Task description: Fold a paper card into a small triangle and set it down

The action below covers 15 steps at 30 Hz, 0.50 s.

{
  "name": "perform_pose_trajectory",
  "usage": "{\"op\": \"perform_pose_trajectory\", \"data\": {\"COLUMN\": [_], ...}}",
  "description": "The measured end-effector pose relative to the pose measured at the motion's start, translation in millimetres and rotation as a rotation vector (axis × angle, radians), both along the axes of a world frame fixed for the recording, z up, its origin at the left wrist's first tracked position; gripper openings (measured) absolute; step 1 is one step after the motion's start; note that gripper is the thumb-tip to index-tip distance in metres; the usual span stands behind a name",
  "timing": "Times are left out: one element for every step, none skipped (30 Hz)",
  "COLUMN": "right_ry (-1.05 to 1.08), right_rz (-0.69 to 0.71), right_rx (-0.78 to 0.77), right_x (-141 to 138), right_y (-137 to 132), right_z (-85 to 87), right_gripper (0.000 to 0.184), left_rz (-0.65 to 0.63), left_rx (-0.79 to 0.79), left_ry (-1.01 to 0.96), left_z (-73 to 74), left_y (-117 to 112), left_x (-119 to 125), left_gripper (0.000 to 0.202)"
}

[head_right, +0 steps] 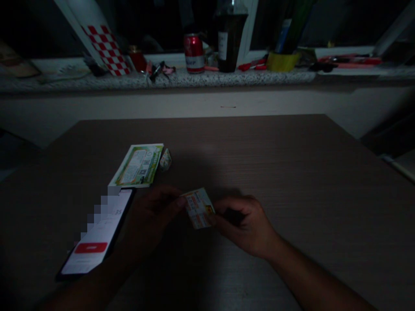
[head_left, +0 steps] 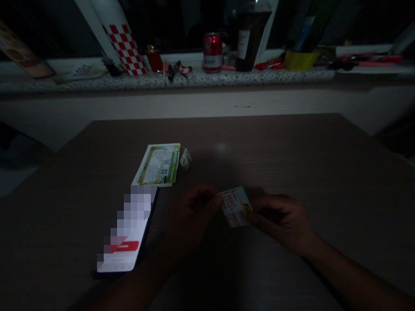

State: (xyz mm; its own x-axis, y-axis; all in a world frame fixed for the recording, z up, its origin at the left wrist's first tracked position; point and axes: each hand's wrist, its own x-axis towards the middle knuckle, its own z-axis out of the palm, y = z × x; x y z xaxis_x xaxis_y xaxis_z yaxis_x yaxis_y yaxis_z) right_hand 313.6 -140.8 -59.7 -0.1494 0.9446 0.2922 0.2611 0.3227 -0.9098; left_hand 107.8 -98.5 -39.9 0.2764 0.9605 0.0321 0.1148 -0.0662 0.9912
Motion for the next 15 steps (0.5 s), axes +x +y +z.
{"op": "perform_pose_trajectory", "data": {"right_ry": [-0.002,-0.004,0.0,0.01,0.027,0.052,0.082,0.113,0.14,0.163,0.182,0.195,0.198,0.189,0.17], "right_rz": [-0.007,-0.024,-0.047,-0.069,-0.089,-0.106,-0.115,-0.114,-0.111,-0.106,-0.101,-0.091,-0.082,-0.078,-0.078], "right_rx": [-0.002,-0.004,-0.006,-0.011,-0.018,-0.029,-0.045,-0.068,-0.096,-0.126,-0.157,-0.187,-0.209,-0.223,-0.224], "right_x": [0,-1,-1,-2,-2,-2,-3,-2,-2,-2,-1,-1,-1,0,0], "right_y": [0,0,0,0,0,1,1,1,1,1,1,2,2,3,3], "right_z": [-0.3,-0.6,-1.1,-1.7,-2.3,-3.0,-3.5,-3.8,-3.8,-3.6,-3.1,-2.6,-2.1,-1.7,-1.3], "right_gripper": [0.007,0.006,0.005,0.005,0.008,0.012,0.015,0.016,0.015,0.013,0.012,0.011,0.01,0.009,0.009], "left_rz": [-0.005,-0.004,0.001,0.011,0.018,0.018,0.0,-0.031,-0.07,-0.111,-0.153,-0.186,-0.206,-0.216,-0.217], "left_rx": [-0.021,-0.037,-0.049,-0.052,-0.04,-0.013,0.033,0.095,0.173,0.268,0.371,0.476,0.572,0.65,0.707], "left_ry": [-0.011,-0.025,-0.039,-0.052,-0.06,-0.057,-0.036,0.002,0.055,0.11,0.164,0.211,0.248,0.28,0.313], "left_z": [-0.3,-1.0,-1.9,-3.0,-4.2,-5.4,-6.4,-7.1,-7.5,-7.5,-7.1,-6.4,-5.5,-4.4,-3.3], "left_y": [0,-1,-1,-2,-3,-3,-4,-4,-4,-4,-3,-1,0,2,3], "left_x": [0,1,1,0,0,-1,-2,-4,-5,-7,-8,-9,-10,-10,-10], "left_gripper": [0.003,0.003,0.004,0.009,0.015,0.021,0.024,0.025,0.025,0.026,0.028,0.028,0.028,0.026,0.023]}}
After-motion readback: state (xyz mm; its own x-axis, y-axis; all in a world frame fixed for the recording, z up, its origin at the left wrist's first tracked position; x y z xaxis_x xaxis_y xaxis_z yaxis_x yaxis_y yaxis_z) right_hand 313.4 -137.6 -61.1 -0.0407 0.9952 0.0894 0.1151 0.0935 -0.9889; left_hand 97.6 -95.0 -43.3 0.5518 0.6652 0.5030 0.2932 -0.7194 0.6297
